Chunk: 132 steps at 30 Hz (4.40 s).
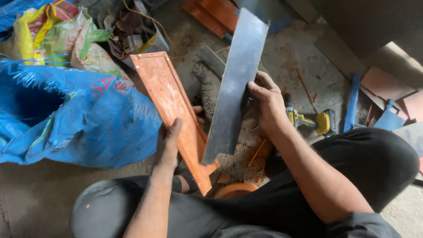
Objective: The person files a rectangular metal piece using a hand file, then uses a clamp to secure it to an orange board. The person continues filing the clamped piece and finishes by using an angle grinder to smooth the metal surface.
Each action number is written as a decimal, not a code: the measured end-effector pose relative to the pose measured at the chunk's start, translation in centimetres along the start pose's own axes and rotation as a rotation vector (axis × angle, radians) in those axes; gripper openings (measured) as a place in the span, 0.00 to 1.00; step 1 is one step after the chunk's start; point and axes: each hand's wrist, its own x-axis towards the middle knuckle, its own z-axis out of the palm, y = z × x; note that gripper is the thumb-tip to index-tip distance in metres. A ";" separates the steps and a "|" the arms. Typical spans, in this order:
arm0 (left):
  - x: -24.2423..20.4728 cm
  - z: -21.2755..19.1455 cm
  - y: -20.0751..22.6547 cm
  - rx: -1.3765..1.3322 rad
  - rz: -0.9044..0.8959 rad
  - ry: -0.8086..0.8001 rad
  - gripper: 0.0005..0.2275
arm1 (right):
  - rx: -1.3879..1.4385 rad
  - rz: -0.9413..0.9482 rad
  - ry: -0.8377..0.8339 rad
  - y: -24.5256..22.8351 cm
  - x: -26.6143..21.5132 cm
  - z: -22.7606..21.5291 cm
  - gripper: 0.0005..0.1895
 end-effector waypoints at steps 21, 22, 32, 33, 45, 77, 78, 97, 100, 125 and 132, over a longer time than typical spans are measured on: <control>0.2 1.6 -4.4 -0.030 -0.163 -0.352 0.19 | -0.613 -0.548 -0.207 -2.4 -4.0 3.3 0.28; 0.0 1.7 -4.5 -0.026 -0.174 -0.367 0.19 | -0.701 -0.632 -0.193 -2.8 -4.1 3.3 0.27; -0.5 1.8 -4.6 0.062 -0.234 -0.413 0.19 | -0.600 -0.810 -0.029 -3.5 -2.3 1.1 0.03; -0.4 1.8 -4.5 0.057 -0.234 -0.412 0.19 | -0.536 -0.712 0.028 -3.8 -2.0 0.7 0.03; 1.7 0.0 -2.4 -0.210 -0.091 -0.075 0.20 | -0.783 0.159 -0.253 2.9 -5.3 -0.4 0.10; 0.0 1.3 -0.9 -0.284 -0.044 -0.202 0.32 | -0.620 0.179 -0.390 4.0 -5.7 -0.2 0.08; 0.1 1.5 -0.6 -0.292 -0.035 -0.223 0.31 | -0.618 0.148 -0.415 3.9 -5.6 0.0 0.06; -0.1 2.7 1.3 -0.160 -0.007 -0.339 0.26 | -0.828 -0.095 -0.431 3.5 -6.5 0.9 0.09; -0.1 2.5 0.2 -0.222 -0.040 -0.324 0.24 | -0.910 -0.140 -0.406 3.6 -6.9 1.3 0.09; 4.1 0.9 1.1 -0.491 0.100 0.013 0.28 | -0.043 0.389 -0.515 1.4 -7.6 3.3 0.46; 2.2 2.4 2.7 -0.663 0.016 -0.198 0.24 | -0.056 0.473 -0.516 1.2 -8.3 3.7 0.48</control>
